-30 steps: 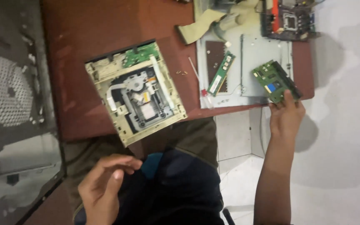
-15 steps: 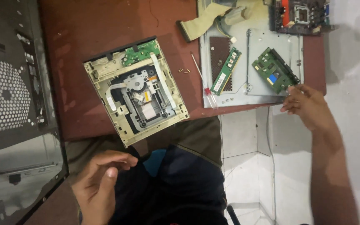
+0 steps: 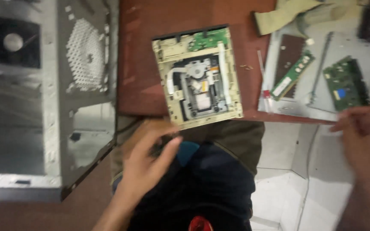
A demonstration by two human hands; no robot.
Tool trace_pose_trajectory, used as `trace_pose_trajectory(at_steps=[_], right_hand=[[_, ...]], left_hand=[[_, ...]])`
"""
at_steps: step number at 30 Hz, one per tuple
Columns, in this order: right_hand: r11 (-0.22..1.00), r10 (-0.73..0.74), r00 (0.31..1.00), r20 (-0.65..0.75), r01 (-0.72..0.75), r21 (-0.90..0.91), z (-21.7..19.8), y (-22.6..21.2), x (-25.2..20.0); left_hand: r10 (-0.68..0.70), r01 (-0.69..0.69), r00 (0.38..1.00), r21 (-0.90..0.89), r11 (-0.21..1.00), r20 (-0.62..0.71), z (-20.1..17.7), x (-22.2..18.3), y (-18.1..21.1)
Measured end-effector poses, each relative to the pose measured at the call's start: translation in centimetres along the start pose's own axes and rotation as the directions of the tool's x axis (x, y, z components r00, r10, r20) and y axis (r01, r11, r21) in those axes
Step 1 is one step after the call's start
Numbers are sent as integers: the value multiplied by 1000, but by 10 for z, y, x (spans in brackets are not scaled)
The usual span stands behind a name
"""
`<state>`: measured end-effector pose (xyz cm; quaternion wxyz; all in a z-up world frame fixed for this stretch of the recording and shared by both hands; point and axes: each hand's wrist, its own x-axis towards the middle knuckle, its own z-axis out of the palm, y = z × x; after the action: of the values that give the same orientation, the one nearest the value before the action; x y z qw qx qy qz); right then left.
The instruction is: Disassembling an optical drive by removing screws and the outer casing to access internal components.
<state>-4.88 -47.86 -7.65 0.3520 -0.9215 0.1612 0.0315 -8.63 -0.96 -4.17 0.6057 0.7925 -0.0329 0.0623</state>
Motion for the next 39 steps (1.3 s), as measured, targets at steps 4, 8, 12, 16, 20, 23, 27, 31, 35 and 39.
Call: trace_pose_trajectory(at_steps=[4,8,12,16,20,23,27,31,35,39], right_hand=[[971,-216,976,3,215,-103,67,-122,-58],[856,-439,897,-52,400,-327,106,-143,-51],[838,-408,910,-71,343,-424,114,-142,-45],[788,-464,884,-58,382,-483,118,-125,-39],[803,-460,886,-63,385,-455,119,-125,-35],[804,-491,869,-62,425,-415,120,-127,-34],[841,-483,867,-121,421,-340,121,-130,-35],[877,-478,836,-272,470,-98,113,-132,-39],[908,-305,848,-433,397,137,103,-122,-43],[885,-385,803,-454,461,66,97,-121,-52]], left_hand=[[214,-217,974,584,782,75,20,22,-5],[223,-217,971,690,690,82,45,37,-11],[360,-301,932,650,698,45,53,35,-20],[407,-393,905,607,691,122,48,27,-28],[489,-518,845,557,649,216,43,22,-22],[457,-506,855,582,637,243,44,18,-21],[437,-459,879,583,670,190,50,19,-19],[409,-431,894,602,673,184,54,22,-23],[376,-392,909,668,633,178,57,25,-29],[344,-378,919,681,627,194,58,27,-27]])
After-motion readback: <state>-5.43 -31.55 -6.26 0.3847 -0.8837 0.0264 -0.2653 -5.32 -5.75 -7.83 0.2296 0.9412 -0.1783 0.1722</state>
